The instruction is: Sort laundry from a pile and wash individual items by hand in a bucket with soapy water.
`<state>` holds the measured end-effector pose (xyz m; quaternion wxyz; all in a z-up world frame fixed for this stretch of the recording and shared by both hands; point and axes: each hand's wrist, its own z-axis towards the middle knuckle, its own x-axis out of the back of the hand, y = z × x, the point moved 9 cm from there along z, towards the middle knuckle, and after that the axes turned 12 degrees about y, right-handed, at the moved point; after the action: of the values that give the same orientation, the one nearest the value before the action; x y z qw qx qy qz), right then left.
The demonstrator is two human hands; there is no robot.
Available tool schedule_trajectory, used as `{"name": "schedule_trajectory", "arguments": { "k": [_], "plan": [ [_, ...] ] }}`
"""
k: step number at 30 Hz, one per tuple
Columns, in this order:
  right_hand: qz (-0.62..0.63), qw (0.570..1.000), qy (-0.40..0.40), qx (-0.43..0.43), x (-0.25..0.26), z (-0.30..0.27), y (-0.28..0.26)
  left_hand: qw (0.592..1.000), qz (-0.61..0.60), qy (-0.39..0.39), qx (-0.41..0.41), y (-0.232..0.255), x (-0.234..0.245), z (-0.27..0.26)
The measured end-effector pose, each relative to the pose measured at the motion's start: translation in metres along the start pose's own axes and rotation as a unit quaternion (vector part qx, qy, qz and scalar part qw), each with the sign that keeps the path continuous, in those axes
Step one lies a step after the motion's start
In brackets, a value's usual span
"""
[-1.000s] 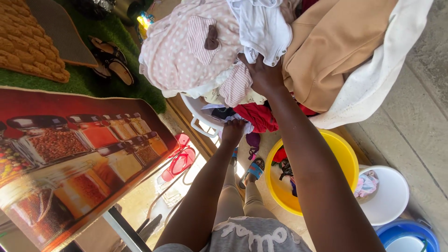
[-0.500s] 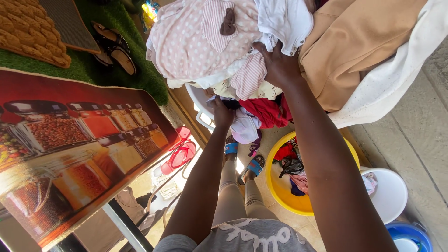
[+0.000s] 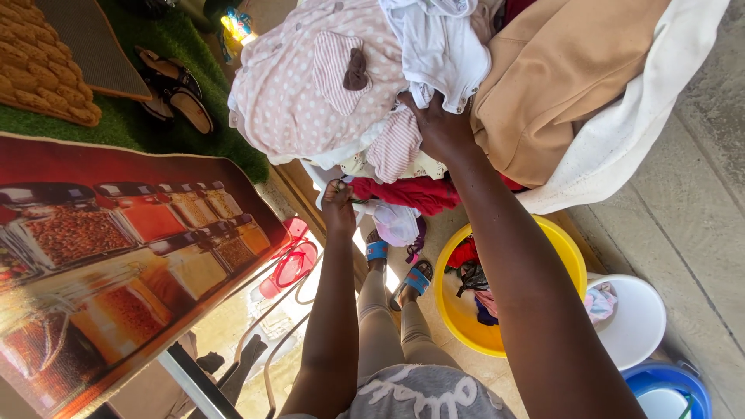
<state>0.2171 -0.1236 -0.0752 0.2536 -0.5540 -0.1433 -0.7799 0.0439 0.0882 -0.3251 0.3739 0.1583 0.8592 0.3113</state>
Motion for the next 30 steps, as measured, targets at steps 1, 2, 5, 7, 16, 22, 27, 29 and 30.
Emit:
{"name": "schedule_trajectory", "arguments": {
  "k": [1,2,5,7,16,22,27,29,30],
  "plan": [
    [0.002,1.0,-0.003,-0.003,-0.002,-0.004,-0.001,1.0,0.003,0.002,0.002,0.013,0.0,-0.013],
    [0.013,1.0,-0.014,-0.009,-0.005,-0.008,-0.003,1.0,0.001,0.013,-0.006,0.028,0.002,-0.025],
    [0.038,0.998,-0.028,-0.028,-0.008,-0.007,-0.002,0.998,0.017,0.063,-0.024,0.051,0.015,-0.026],
    [0.054,0.997,-0.04,-0.039,-0.011,-0.009,-0.004,0.993,0.033,0.109,-0.029,0.052,0.027,-0.027],
    [0.024,1.0,-0.01,-0.013,-0.008,-0.015,-0.013,0.68,0.607,-0.179,-0.371,0.007,-0.118,-0.095],
    [0.051,0.997,-0.054,-0.031,-0.025,-0.027,-0.01,0.46,0.769,-0.253,-0.365,-0.063,-0.092,-0.075],
    [0.017,0.999,-0.047,-0.003,-0.03,-0.02,-0.007,0.756,0.555,-0.214,-0.275,0.112,-0.184,-0.145],
    [0.073,0.995,-0.054,-0.03,-0.031,-0.023,-0.003,0.815,0.485,-0.193,-0.251,0.158,-0.216,-0.154],
    [0.126,0.989,-0.062,-0.052,-0.033,-0.027,-0.003,0.869,0.408,-0.166,-0.225,0.182,-0.228,-0.157]
  ]
}}
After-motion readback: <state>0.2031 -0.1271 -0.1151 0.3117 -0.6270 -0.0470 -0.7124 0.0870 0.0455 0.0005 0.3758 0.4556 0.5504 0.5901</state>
